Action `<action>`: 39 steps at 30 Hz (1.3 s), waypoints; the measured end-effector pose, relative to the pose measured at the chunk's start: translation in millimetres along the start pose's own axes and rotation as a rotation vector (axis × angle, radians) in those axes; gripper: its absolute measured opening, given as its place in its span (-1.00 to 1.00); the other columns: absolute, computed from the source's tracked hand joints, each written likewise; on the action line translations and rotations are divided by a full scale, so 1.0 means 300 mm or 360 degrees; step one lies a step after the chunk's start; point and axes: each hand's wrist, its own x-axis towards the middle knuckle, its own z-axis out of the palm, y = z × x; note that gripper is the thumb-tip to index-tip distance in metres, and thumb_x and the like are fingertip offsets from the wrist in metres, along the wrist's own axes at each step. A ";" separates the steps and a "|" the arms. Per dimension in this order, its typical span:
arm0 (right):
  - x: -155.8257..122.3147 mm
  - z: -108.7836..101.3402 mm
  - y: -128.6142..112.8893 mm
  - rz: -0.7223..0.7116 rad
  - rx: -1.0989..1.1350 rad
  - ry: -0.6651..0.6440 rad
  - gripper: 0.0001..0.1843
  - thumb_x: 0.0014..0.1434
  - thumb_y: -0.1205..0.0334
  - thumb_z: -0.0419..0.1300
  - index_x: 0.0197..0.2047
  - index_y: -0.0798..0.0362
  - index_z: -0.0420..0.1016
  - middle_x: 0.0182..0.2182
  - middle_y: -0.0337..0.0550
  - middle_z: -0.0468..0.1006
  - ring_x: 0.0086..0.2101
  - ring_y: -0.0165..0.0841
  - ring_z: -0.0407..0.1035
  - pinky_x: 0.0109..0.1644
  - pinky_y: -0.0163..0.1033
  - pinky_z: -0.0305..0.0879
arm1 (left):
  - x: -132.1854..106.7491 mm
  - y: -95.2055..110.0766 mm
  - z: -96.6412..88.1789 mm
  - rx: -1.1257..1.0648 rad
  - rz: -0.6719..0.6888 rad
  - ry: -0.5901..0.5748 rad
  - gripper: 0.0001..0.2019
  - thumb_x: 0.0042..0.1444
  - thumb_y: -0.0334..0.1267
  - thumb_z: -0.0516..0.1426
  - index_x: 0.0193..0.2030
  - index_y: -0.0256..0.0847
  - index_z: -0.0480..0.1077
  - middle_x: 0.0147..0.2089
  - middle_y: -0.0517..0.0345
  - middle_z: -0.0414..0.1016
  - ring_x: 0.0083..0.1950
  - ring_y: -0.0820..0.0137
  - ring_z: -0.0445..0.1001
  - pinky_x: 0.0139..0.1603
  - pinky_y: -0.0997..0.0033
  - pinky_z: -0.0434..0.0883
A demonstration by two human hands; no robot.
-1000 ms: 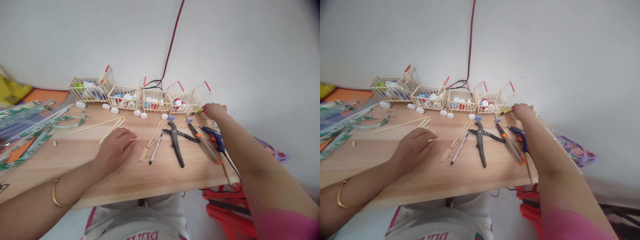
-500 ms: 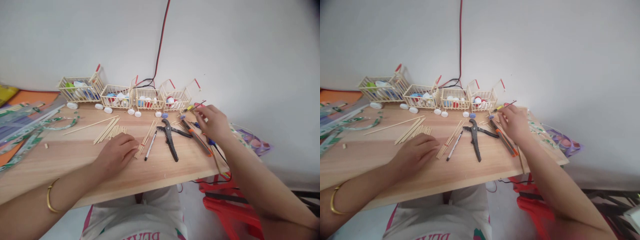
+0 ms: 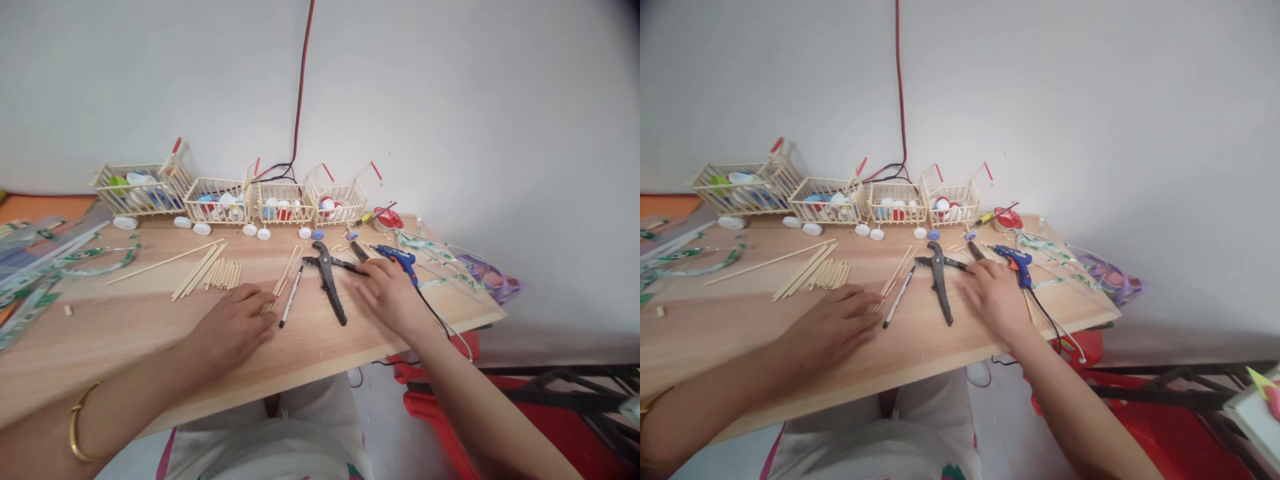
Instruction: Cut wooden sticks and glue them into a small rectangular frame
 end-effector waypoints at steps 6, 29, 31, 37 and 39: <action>-0.019 0.016 0.141 0.0655 -0.0252 -0.0380 -0.50 0.12 -0.09 0.10 -0.08 0.18 0.39 -0.18 0.17 0.46 -0.17 -0.05 0.37 -0.16 -0.07 0.29 | 0.001 -0.016 -0.004 -0.0023 -0.0149 -0.0011 -0.78 0.21 -0.25 0.01 -0.17 -0.19 0.48 -0.04 -0.03 0.45 -0.03 0.22 0.30 -0.03 0.14 0.31; -0.032 0.031 -0.411 0.0884 0.3397 -0.0748 -0.39 -0.09 0.45 0.24 0.06 -0.10 0.30 0.00 -0.09 0.43 -0.04 -0.26 0.38 -0.26 -0.35 0.27 | -0.005 -0.067 -0.049 0.0077 -0.0565 0.0493 -0.79 0.19 -0.29 0.00 -0.22 -0.29 0.45 -0.21 -0.03 0.43 -0.16 0.27 0.34 -0.11 0.24 0.31; -0.007 0.058 -0.433 0.0902 0.3367 -0.0730 -0.35 -0.11 0.46 0.24 0.07 -0.13 0.29 -0.01 -0.13 0.43 -0.07 -0.27 0.41 -0.32 -0.38 0.26 | -0.005 -0.070 -0.050 0.0067 -0.0551 0.0480 -0.79 0.19 -0.29 0.00 -0.23 -0.29 0.45 -0.22 -0.03 0.43 -0.17 0.28 0.34 -0.13 0.26 0.31; -0.019 0.090 -0.367 0.0775 0.3314 -0.0791 -0.51 -0.02 0.42 0.22 0.00 -0.07 0.35 -0.03 -0.11 0.42 -0.25 -0.38 0.41 -0.38 -0.37 0.26 | -0.011 -0.054 -0.047 0.0045 -0.0516 0.0368 -0.77 0.22 -0.29 -0.02 -0.28 -0.28 0.45 -0.25 0.00 0.44 -0.20 0.30 0.33 -0.12 0.26 0.28; -0.037 0.090 -0.329 0.0782 0.3288 -0.0672 -0.54 0.01 0.40 0.22 0.00 -0.05 0.35 -0.07 -0.08 0.46 -0.31 -0.43 0.38 -0.36 -0.34 0.27 | 0.001 -0.026 -0.050 0.0062 -0.0499 0.0277 -0.74 0.23 -0.25 -0.03 -0.30 -0.26 0.45 -0.30 0.03 0.45 -0.22 0.30 0.33 -0.14 0.24 0.27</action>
